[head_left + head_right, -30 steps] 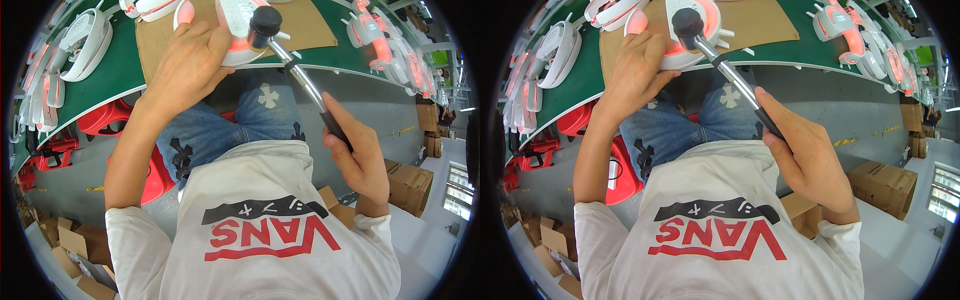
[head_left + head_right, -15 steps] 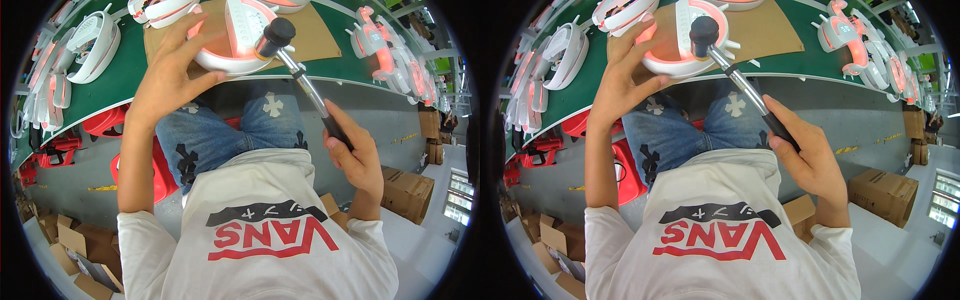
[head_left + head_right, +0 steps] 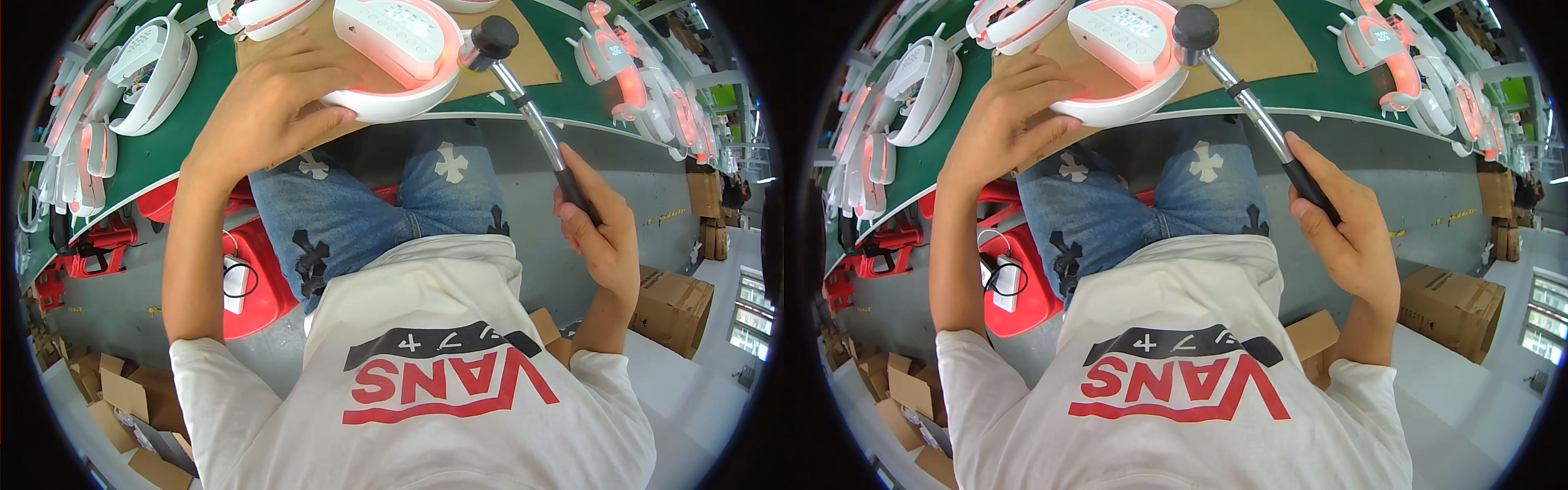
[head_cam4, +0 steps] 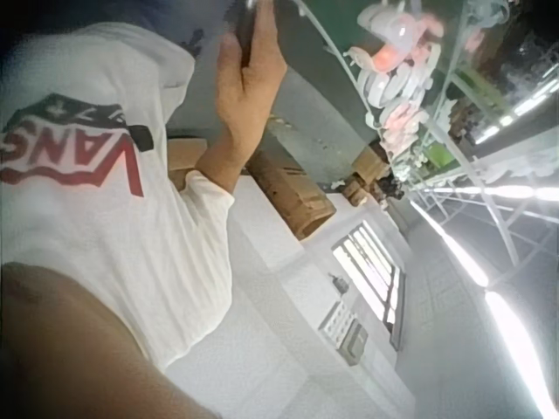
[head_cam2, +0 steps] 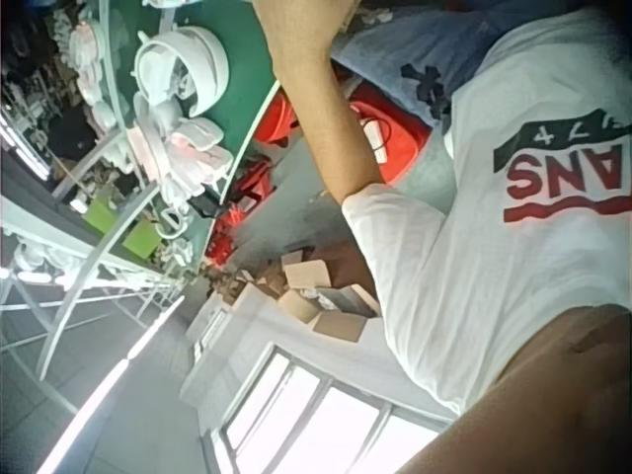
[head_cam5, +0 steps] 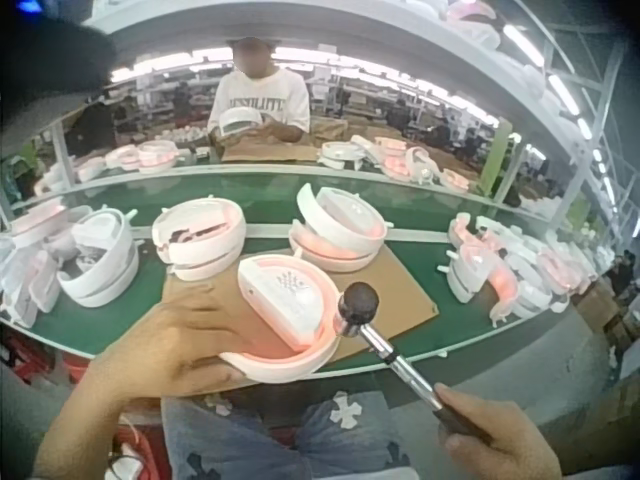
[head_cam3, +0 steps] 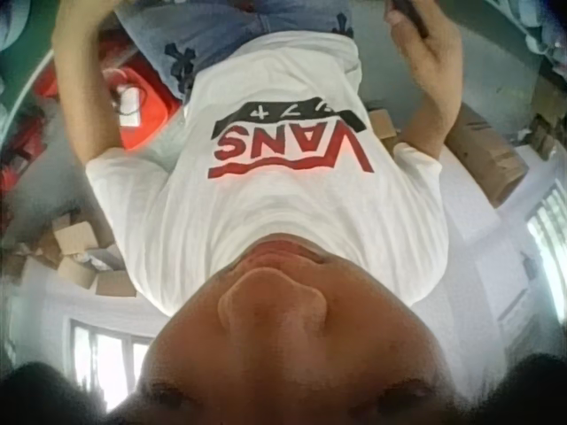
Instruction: The person assembles electronic devices by fitting plastic casing components together by hand and tapping the pieces into place using a small mallet.
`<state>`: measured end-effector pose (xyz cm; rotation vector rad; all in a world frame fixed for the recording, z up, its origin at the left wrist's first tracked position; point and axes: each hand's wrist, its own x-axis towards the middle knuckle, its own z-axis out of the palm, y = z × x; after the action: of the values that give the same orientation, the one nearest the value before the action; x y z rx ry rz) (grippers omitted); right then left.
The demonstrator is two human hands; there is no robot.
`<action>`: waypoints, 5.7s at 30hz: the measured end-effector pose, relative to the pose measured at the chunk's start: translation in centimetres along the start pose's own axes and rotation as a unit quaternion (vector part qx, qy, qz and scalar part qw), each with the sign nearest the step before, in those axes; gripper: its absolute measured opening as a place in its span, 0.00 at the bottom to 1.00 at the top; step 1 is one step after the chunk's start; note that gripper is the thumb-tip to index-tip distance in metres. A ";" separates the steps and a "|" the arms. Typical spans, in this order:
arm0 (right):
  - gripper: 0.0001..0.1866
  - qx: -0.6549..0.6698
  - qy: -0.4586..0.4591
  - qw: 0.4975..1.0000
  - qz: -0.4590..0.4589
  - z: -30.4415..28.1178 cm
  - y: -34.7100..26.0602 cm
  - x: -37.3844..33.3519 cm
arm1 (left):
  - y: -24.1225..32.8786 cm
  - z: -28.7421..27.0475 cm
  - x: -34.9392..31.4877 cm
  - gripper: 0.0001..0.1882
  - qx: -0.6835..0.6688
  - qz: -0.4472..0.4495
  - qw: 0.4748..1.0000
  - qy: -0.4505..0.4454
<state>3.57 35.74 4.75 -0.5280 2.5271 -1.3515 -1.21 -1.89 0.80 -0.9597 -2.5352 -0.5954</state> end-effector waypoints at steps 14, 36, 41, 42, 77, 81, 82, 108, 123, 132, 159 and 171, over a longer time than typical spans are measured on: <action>0.29 0.018 -0.032 0.999 -0.025 1.4 -0.5 -1.4 | 1.3 2.7 1.3 0.21 0.009 0.027 0.999 -0.025; 0.30 0.034 -0.054 0.996 -0.068 1.5 -0.7 -1.7 | 0.8 2.6 0.2 0.20 -0.260 -0.116 0.958 -0.030; 0.30 0.049 -0.029 0.996 -0.063 0.7 -3.8 -2.2 | 0.7 3.1 -0.5 0.19 -0.224 -0.085 0.971 -0.002; 0.30 0.048 -0.030 0.996 -0.063 1.0 -4.0 -2.4 | 0.7 3.1 -0.6 0.19 -0.224 -0.086 0.971 0.000; 0.29 -0.029 -0.051 0.994 -0.088 3.4 -6.1 -0.3 | -0.3 4.3 -0.2 0.21 -0.283 -0.192 0.940 0.002; 0.29 -0.062 -0.123 0.989 -0.052 4.1 -5.9 0.4 | 0.2 3.4 0.0 0.22 -0.210 -0.242 0.943 -0.084; 0.29 -0.055 -0.106 0.990 -0.073 4.1 -6.2 0.1 | 0.1 3.7 -0.4 0.18 -0.255 -0.227 0.939 -0.036; 0.30 0.084 -0.049 0.995 0.020 0.9 -1.3 -0.8 | 5.3 7.4 2.6 0.18 0.102 -0.100 0.986 0.090; 0.31 -0.020 -0.036 0.999 -0.020 -1.4 -3.5 -1.5 | 4.4 7.8 2.8 0.16 0.084 -0.087 0.988 0.098; 0.30 -0.028 -0.069 0.997 -0.002 -0.2 -2.2 -0.8 | 4.1 6.5 3.0 0.15 0.070 -0.071 0.992 0.078; 0.32 -0.015 -0.046 0.997 -0.065 -0.6 -0.4 0.5 | 3.1 4.1 3.3 0.19 0.072 -0.066 0.995 -0.011; 0.32 0.111 -0.031 0.992 0.052 -1.3 -1.0 0.1 | 5.9 9.2 4.8 0.16 0.174 -0.166 0.957 0.163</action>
<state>3.23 36.23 6.28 -0.3818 2.2818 -1.5268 -2.23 9.28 -3.19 -0.2855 -2.3958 -0.3400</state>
